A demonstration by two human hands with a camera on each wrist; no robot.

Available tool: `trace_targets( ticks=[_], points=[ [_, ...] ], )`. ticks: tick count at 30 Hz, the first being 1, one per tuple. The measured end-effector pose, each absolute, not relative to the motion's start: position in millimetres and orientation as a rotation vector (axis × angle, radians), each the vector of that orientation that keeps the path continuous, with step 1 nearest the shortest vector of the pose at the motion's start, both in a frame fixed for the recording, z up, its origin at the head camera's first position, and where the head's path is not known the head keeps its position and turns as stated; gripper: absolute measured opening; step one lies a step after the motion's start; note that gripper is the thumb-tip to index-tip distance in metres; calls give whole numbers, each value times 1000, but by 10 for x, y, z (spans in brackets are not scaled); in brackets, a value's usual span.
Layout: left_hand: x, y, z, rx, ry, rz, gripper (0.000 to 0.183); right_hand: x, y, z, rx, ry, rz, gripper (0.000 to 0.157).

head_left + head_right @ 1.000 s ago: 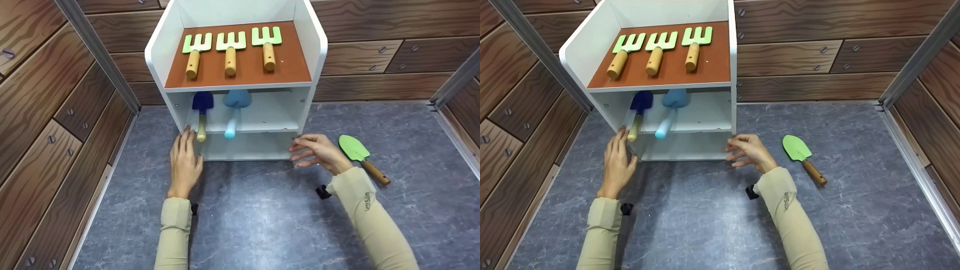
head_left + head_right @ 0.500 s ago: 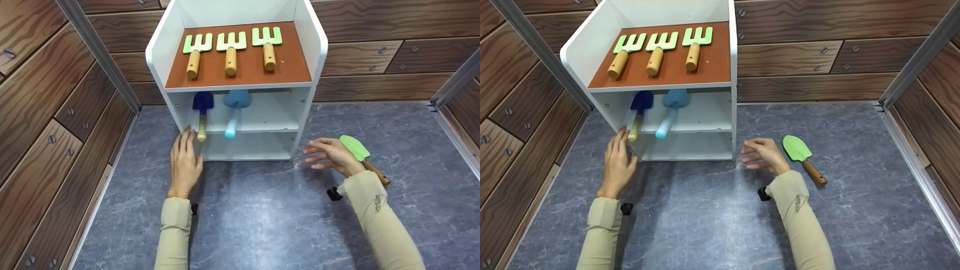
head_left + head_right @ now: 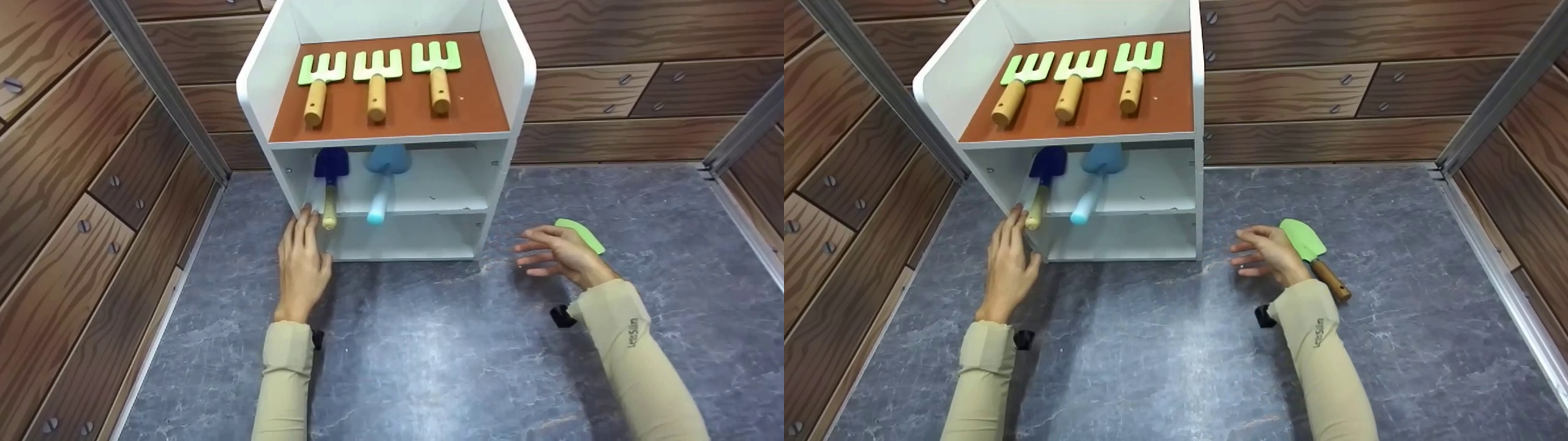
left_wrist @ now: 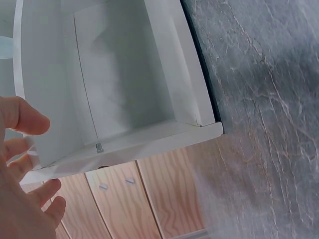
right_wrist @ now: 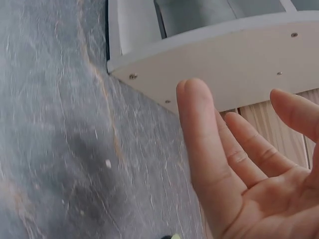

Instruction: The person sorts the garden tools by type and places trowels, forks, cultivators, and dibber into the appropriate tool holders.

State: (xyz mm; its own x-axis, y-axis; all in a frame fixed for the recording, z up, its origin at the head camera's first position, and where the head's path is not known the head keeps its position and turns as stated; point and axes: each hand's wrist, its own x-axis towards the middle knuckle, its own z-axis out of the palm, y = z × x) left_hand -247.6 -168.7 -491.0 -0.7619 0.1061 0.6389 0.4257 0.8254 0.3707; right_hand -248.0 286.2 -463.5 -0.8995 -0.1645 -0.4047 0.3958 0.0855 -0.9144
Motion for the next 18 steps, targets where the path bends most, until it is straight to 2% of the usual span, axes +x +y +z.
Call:
trace_targets(
  ticks=[18],
  points=[
    [-2464, -1686, -4892, -383, -2398, -689, 64, -2470, 3185, -4669, 311, 1993, -1820, 74]
  ],
)
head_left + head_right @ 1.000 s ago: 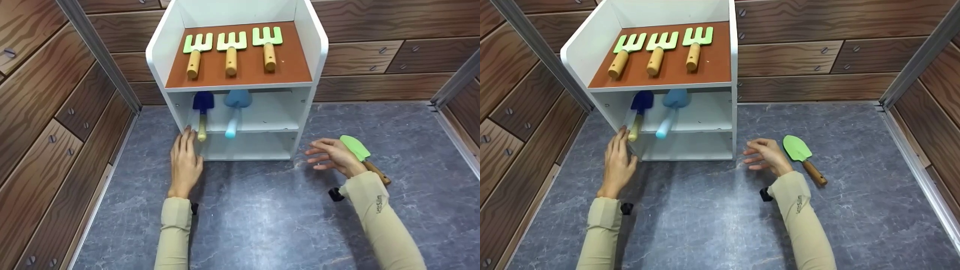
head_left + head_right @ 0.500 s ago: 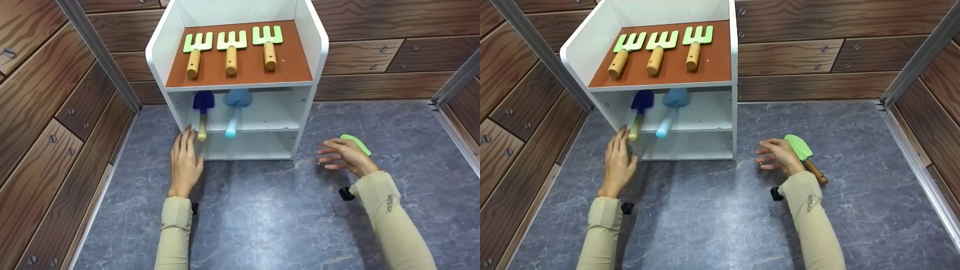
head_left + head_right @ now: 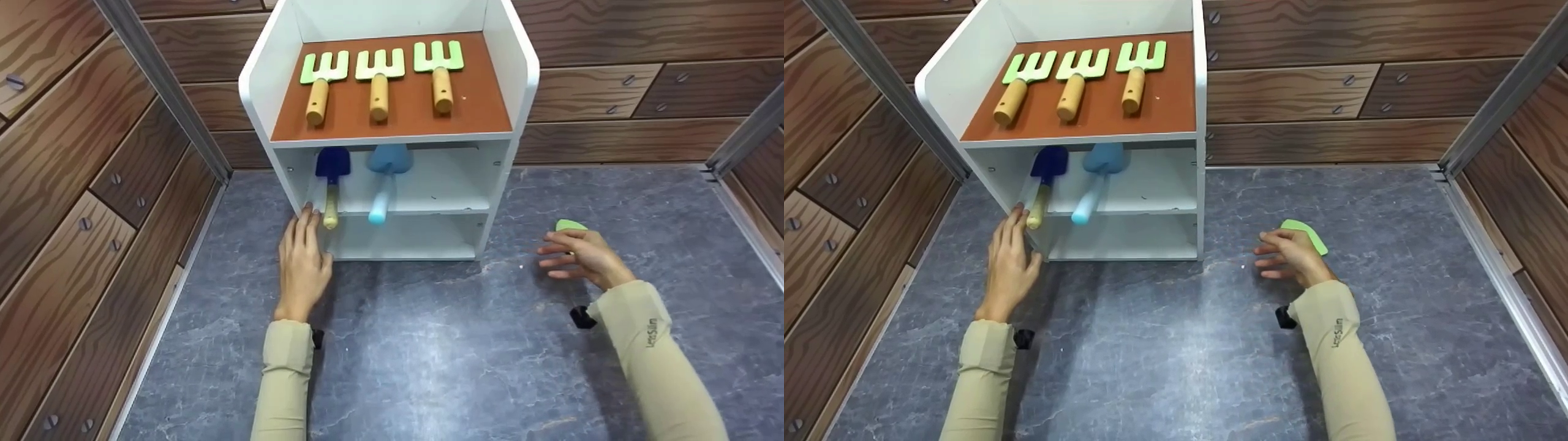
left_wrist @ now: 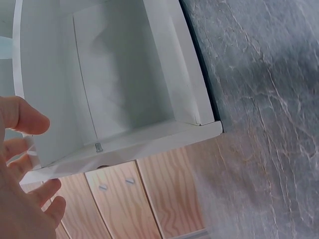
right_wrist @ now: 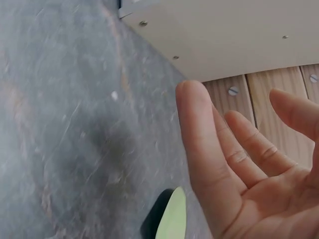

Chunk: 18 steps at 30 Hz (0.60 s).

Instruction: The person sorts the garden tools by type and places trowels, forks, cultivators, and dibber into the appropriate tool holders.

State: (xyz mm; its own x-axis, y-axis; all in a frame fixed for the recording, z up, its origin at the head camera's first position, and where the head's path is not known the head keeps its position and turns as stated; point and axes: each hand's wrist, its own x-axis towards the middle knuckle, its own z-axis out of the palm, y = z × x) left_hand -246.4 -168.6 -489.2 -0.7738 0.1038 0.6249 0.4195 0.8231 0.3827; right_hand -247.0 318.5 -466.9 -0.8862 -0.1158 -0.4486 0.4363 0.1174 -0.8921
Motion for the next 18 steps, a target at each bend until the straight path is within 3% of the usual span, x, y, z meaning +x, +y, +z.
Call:
trace_targets(
  ticks=[5, 18],
  points=[
    [-2472, -1685, -4887, -383, -2405, -692, 65, -2460, 3263, -4711, 332, 2005, -1795, 78],
    [-2478, -1692, -4900, -378, -2400, -690, 63, -2436, 3460, -4742, 357, 2061, -1710, 72]
  ],
)
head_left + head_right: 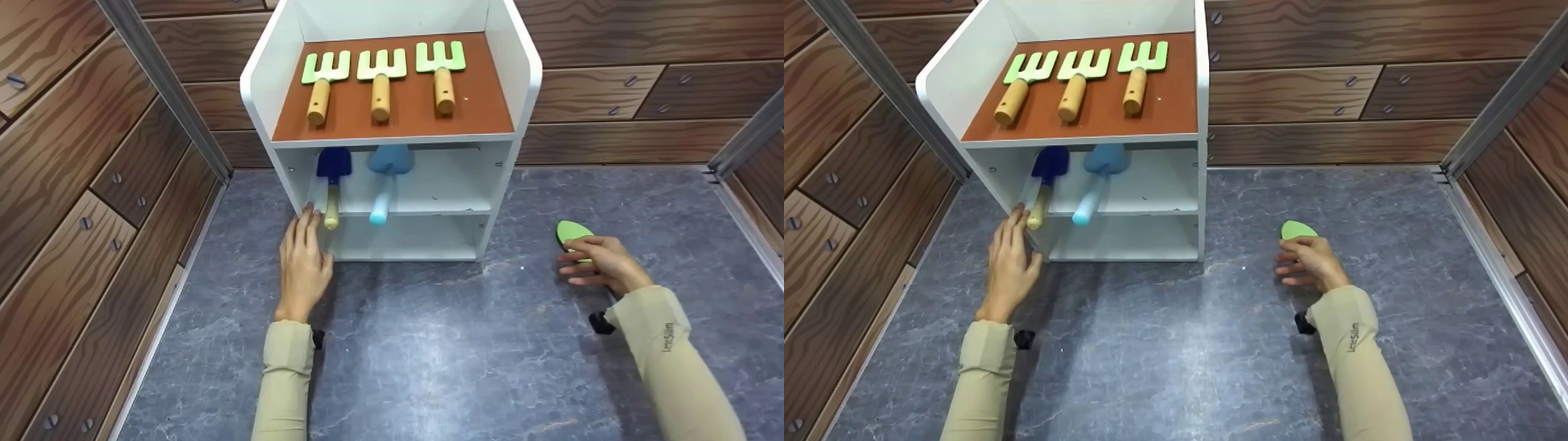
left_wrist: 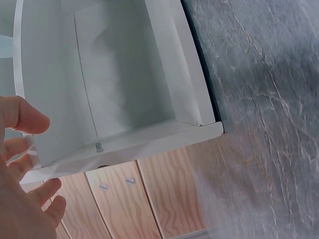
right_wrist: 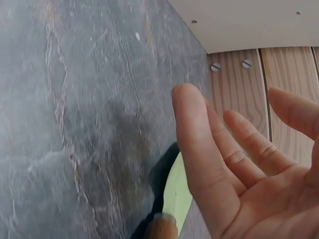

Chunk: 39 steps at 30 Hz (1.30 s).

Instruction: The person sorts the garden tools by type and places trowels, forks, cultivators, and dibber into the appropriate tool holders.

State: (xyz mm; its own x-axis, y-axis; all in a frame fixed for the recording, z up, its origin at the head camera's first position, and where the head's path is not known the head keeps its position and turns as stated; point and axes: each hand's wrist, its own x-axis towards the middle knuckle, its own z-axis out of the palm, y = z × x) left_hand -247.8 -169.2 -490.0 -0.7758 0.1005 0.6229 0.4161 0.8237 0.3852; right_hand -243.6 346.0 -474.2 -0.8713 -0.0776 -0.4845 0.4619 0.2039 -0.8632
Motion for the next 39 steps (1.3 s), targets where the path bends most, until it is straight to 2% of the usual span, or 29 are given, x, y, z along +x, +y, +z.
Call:
trace_targets(
  ticks=[11, 16, 23, 30, 39],
  points=[
    [-2488, -1661, -4880, -380, -2397, -704, 67, -2382, 3782, -4747, 447, 2021, -1752, 65],
    [-2500, -1655, -4869, -391, -2389, -717, 66, -2341, 3931, -4699, 454, 2057, -1743, 67],
    [-2505, -1648, -4860, -396, -2390, -721, 66, -2294, 4095, -4632, 467, 2173, -1708, 48],
    [-2519, -1651, -4870, -400, -2393, -707, 65, -2280, 4227, -4644, 486, 2260, -1613, 68],
    [-2525, -1638, -4867, -398, -2407, -717, 64, -2236, 4327, -4746, 545, 2283, -1504, 67]
  ],
)
